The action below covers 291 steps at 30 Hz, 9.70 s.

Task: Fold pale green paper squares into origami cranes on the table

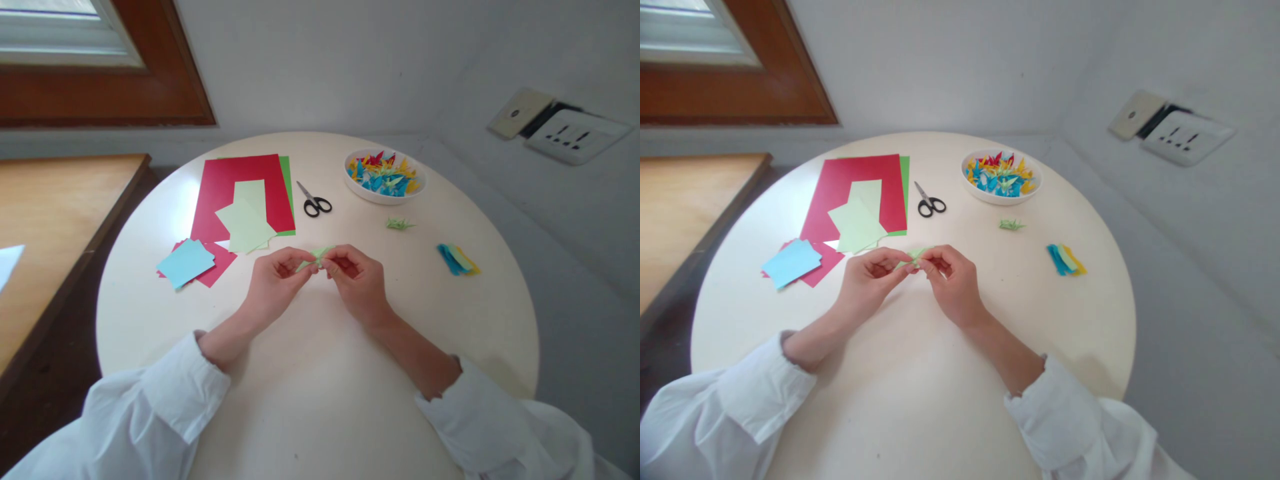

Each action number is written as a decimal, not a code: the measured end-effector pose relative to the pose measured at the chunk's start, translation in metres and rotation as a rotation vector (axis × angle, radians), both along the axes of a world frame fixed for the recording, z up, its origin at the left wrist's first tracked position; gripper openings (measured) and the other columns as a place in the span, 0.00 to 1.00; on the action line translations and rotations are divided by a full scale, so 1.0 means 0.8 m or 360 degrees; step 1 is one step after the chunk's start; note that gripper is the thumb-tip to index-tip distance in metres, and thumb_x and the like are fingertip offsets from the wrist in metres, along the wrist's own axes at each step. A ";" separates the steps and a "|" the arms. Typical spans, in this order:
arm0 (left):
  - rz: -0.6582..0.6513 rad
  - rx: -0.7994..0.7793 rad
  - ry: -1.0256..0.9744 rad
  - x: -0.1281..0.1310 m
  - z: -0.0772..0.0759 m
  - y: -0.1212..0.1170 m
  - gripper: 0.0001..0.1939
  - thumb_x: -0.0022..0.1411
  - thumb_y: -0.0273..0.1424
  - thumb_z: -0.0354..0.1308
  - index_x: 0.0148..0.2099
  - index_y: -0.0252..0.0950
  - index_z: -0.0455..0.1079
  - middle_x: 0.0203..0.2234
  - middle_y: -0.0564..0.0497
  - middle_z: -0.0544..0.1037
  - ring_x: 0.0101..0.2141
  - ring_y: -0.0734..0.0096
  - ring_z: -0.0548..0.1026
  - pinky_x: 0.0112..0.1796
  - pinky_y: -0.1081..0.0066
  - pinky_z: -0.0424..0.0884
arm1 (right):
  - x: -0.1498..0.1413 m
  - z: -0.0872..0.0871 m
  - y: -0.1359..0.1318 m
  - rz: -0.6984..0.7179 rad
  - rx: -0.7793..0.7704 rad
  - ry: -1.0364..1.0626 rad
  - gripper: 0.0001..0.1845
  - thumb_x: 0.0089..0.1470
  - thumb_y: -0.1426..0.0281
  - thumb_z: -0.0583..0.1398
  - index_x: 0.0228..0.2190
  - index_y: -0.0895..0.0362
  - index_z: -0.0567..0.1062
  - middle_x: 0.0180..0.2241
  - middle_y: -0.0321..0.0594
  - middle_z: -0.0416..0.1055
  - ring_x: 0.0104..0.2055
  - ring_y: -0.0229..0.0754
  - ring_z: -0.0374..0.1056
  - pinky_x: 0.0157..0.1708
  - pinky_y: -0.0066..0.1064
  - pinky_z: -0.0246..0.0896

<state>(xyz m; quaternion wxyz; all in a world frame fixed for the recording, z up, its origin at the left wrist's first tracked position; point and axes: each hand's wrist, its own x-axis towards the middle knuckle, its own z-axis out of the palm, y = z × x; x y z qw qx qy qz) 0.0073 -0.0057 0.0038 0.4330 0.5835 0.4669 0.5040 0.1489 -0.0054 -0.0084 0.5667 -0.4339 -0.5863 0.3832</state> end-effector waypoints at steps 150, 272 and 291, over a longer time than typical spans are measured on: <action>-0.0674 -0.0571 -0.0249 0.000 0.001 -0.005 0.19 0.57 0.45 0.55 0.25 0.34 0.62 0.17 0.55 0.68 0.20 0.78 0.65 0.25 0.74 0.61 | -0.003 0.008 -0.005 0.0450 -0.0701 0.0345 0.23 0.44 0.53 0.61 0.14 0.58 0.64 0.10 0.30 0.60 0.12 0.29 0.52 0.13 0.24 0.45; -0.0058 -0.0414 -0.0465 0.003 0.008 0.000 0.09 0.44 0.33 0.67 0.27 0.32 0.73 0.23 0.50 0.79 0.30 0.66 0.78 0.38 0.65 0.74 | 0.002 0.002 0.004 0.0066 -0.0088 0.0037 0.03 0.46 0.71 0.61 0.23 0.56 0.73 0.21 0.32 0.70 0.20 0.32 0.64 0.21 0.26 0.65; 0.0034 -0.0360 -0.0336 0.003 0.002 0.002 0.08 0.45 0.31 0.66 0.26 0.32 0.73 0.22 0.51 0.78 0.27 0.70 0.76 0.31 0.71 0.71 | -0.002 0.002 0.003 0.0086 -0.0184 0.0111 0.07 0.44 0.67 0.63 0.24 0.57 0.73 0.22 0.33 0.71 0.19 0.32 0.65 0.20 0.26 0.66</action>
